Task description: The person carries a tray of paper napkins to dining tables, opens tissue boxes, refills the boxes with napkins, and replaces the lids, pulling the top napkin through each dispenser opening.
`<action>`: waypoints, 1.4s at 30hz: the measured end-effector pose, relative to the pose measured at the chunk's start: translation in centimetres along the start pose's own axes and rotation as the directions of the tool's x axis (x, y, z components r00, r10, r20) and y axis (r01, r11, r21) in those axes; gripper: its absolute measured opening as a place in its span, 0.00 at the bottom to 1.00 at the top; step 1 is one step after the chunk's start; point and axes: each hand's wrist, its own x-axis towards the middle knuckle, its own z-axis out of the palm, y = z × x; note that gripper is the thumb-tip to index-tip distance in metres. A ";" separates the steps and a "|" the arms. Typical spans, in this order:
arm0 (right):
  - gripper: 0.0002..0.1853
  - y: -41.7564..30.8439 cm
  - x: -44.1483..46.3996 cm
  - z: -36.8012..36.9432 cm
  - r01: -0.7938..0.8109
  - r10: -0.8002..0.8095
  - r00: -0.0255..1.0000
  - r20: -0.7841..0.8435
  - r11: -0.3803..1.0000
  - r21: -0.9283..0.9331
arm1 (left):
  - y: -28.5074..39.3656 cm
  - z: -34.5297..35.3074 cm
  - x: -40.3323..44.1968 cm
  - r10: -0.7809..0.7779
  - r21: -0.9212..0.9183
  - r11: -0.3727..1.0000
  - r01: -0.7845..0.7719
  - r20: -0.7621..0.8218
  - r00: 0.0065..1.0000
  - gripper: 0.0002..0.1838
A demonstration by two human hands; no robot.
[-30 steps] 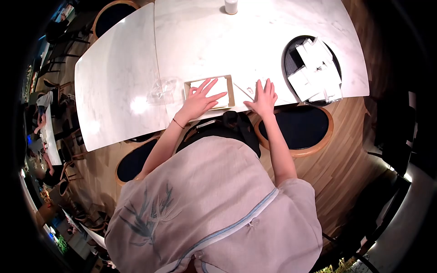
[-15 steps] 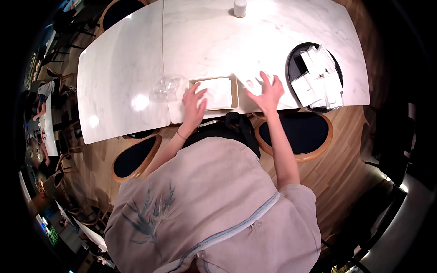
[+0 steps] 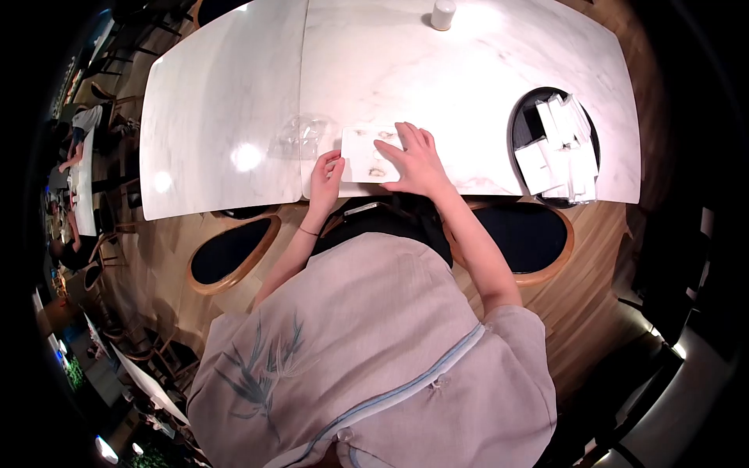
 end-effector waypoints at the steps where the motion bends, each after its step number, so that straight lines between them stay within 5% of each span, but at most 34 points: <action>1: 0.40 0.2 0.0 0.1 0.006 -0.006 1.000 0.004 1.000 0.002 | 0.0 0.1 -0.1 -0.002 -0.001 1.000 0.002 -0.008 1.000 0.16; 10: 0.50 0.8 1.0 0.3 0.123 -0.118 0.991 0.061 0.989 -0.086 | -0.3 -0.6 0.8 -0.058 0.012 0.998 0.059 -0.054 0.997 0.17; 12: 0.55 2.6 0.7 -0.7 0.142 -0.154 0.987 0.040 0.965 0.220 | 0.4 -0.2 0.6 -0.056 0.061 0.996 0.059 -0.054 0.997 0.18; 13: 0.55 3.5 0.0 -1.4 0.141 -0.153 0.987 0.040 0.966 0.219 | 0.5 0.0 0.5 -0.056 0.060 0.996 0.059 -0.052 0.997 0.18; 16: 0.59 5.4 -1.7 -2.0 0.060 -0.070 0.992 0.102 0.993 0.105 | -0.4 -0.5 0.0 -0.210 -0.123 0.972 0.202 -0.059 0.976 0.27; 19: 0.56 5.5 -2.3 0.7 0.006 -0.035 0.993 0.110 0.967 0.254 | -0.5 -2.0 -0.5 -0.461 -0.118 0.867 0.484 0.176 0.870 0.44; 22: 0.55 4.3 -1.9 1.8 -0.068 0.048 0.997 0.066 0.937 0.343 | -3.0 -2.6 0.2 -0.365 -0.145 0.914 0.380 0.117 0.923 0.44; 24: 0.51 4.9 -0.5 1.7 -0.191 0.191 0.981 0.046 0.875 0.444 | 1.6 -2.2 0.1 -0.180 -0.123 0.971 0.203 0.177 0.968 0.44; 26: 0.49 7.7 1.2 3.6 -0.665 0.449 0.717 0.534 0.211 0.716 | 3.5 -1.8 1.1 -0.129 -0.099 0.984 0.145 0.155 0.979 0.41; 27: 0.49 8.4 0.8 4.1 -0.664 0.450 0.717 0.532 0.209 0.718 | 4.1 -1.7 1.2 -0.129 -0.096 0.985 0.145 0.157 0.979 0.41; 29: 0.49 9.1 0.1 3.8 -0.843 0.125 0.375 0.919 -0.367 0.394 | 4.7 -1.3 1.4 -0.037 -0.057 0.997 0.053 0.239 0.970 0.33; 30: 0.49 8.6 0.1 3.6 -0.842 0.125 0.376 0.918 -0.369 0.395 | 4.8 -1.2 1.8 -0.038 -0.055 0.997 0.053 0.241 0.970 0.33; 32: 0.48 7.4 -0.1 3.1 -0.870 0.116 0.196 0.974 -0.438 0.228 | 5.0 -1.1 2.6 -0.049 -0.047 0.997 0.068 0.330 0.943 0.32; 33: 0.47 8.5 -0.4 4.3 -0.862 -0.011 0.206 0.979 -0.476 0.176 | 4.9 -1.1 2.8 -0.050 -0.045 0.997 0.068 0.332 0.942 0.32; 36: 0.53 10.8 -1.4 6.6 -0.868 0.058 0.244 0.968 -0.433 0.244 | 5.2 -0.6 3.1 0.285 0.414 0.787 -0.457 0.413 0.865 0.32; 38: 0.49 11.6 -2.5 6.6 -0.854 0.086 0.309 0.947 -0.413 0.316 | 6.3 0.4 3.1 0.315 0.538 0.699 -0.471 0.358 0.879 0.25; 39: 0.45 9.5 -1.8 3.4 -0.886 0.498 0.346 0.795 -0.106 0.452 | 6.7 0.6 3.1 0.367 0.594 0.600 -0.536 0.391 0.844 0.23; 40: 0.41 7.6 -1.5 1.3 -0.878 0.778 0.425 0.463 0.229 0.420 | 7.0 0.8 3.1 0.412 0.641 0.489 -0.592 0.428 0.804 0.22; 41: 0.32 6.4 -1.9 1.0 -0.787 0.842 0.535 0.066 0.468 0.402 | 7.2 1.3 3.4 0.481 0.631 0.418 -0.653 0.456 0.749 0.19; 42: 0.32 5.7 -2.1 0.7 -0.790 0.847 0.528 0.063 0.463 0.401 | 7.0 1.6 3.8 0.481 0.625 0.420 -0.658 0.462 0.745 0.19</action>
